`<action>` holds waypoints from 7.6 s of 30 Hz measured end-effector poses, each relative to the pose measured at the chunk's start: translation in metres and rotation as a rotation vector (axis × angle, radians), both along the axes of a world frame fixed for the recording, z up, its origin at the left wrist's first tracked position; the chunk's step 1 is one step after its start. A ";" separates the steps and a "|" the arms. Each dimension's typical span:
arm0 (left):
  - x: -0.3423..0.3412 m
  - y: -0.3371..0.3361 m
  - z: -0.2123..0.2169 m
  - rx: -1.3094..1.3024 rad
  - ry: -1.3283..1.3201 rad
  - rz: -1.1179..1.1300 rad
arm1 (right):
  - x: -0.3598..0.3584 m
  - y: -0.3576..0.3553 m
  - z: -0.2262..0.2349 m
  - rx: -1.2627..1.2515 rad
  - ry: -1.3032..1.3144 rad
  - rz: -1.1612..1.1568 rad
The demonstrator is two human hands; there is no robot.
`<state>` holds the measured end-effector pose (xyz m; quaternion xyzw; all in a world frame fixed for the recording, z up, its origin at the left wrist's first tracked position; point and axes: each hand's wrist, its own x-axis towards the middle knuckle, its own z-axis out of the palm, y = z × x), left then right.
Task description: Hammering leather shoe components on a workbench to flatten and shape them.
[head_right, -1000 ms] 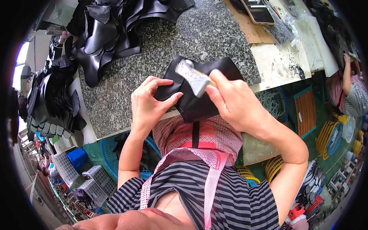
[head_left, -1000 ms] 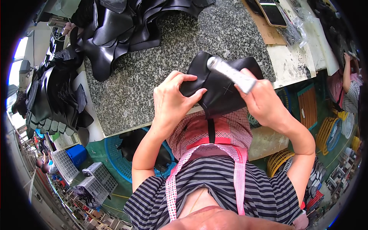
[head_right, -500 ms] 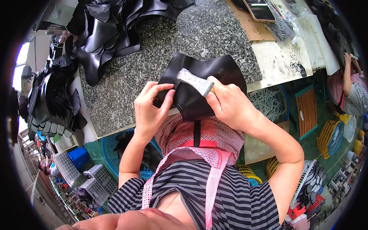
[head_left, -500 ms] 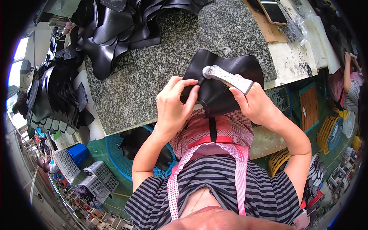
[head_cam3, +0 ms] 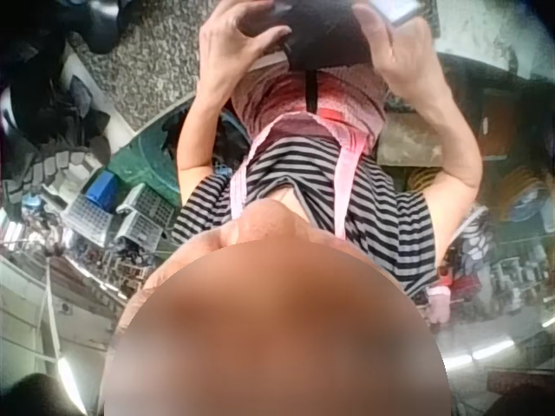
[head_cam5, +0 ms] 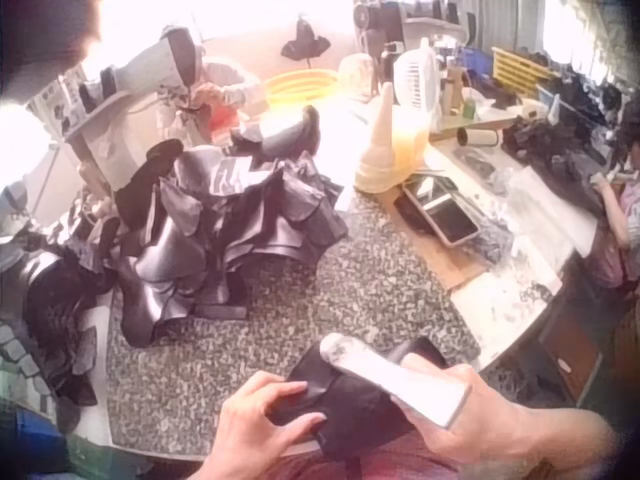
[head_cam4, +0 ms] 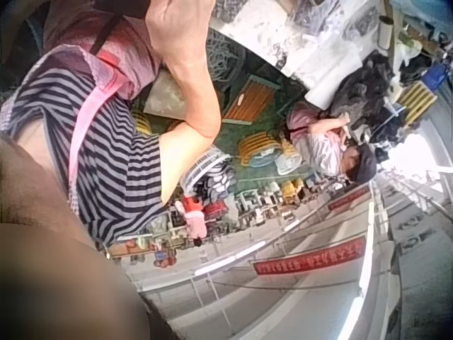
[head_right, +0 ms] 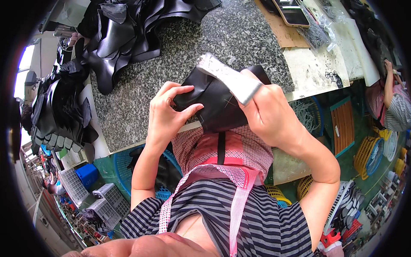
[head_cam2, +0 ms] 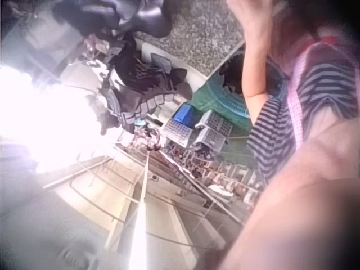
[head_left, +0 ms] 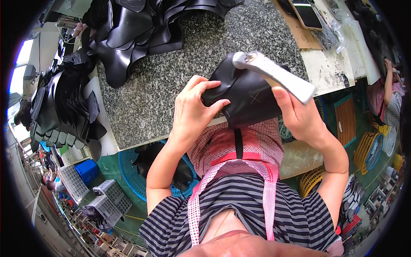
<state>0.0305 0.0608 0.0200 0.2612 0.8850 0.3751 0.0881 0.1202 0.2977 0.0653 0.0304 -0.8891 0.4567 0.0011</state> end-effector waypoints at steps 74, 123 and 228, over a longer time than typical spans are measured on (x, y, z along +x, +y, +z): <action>-0.002 -0.025 -0.009 0.184 -0.067 0.025 | 0.006 -0.007 -0.030 0.032 -0.169 0.164; -0.013 -0.038 -0.006 0.154 -0.239 0.011 | -0.006 -0.027 -0.052 -0.051 -0.146 0.136; -0.023 -0.004 -0.025 0.127 0.179 -0.203 | -0.014 -0.018 0.002 0.094 -0.265 0.187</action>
